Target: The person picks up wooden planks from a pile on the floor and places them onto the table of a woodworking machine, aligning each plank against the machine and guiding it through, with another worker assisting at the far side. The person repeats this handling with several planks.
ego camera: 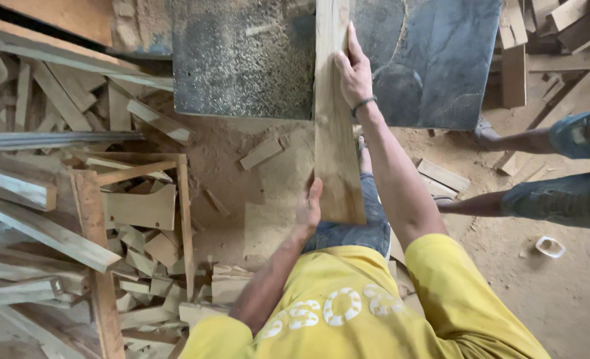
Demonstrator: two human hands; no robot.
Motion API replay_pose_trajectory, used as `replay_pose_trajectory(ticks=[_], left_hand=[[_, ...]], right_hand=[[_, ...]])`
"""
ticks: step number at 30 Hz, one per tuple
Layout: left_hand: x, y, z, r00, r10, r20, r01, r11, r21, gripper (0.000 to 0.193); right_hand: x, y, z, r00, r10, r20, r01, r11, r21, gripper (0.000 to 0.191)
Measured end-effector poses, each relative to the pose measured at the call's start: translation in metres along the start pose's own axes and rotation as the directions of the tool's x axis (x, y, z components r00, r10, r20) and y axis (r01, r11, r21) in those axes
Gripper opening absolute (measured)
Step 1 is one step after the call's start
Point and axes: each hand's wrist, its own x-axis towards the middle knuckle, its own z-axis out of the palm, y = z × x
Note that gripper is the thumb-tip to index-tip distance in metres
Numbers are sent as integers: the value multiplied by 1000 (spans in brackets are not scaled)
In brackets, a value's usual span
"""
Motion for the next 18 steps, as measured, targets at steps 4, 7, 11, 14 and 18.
replay_pose_trajectory(ticks=[4, 7, 11, 14, 18], left_hand=[[-8, 4, -3, 992, 100, 72, -104, 993, 53, 62], [-18, 14, -5, 995, 81, 65, -83, 996, 21, 61], [-19, 35, -3, 994, 78, 79, -81, 996, 29, 61], [-14, 50, 2, 995, 78, 60, -84, 991, 108, 62], [-9, 60, 7, 991, 103, 86, -111, 990, 90, 62]], right_hand=[[-10, 5, -2, 999, -35, -1, 35, 996, -80, 68], [-19, 6, 0, 999, -44, -10, 42, 994, -96, 66], [-18, 6, 3, 999, 25, -26, -26, 999, -44, 67], [-7, 6, 4, 1000, 5, -11, -4, 997, 78, 67], [4, 5, 0, 1000, -19, -3, 19, 1000, -24, 68]])
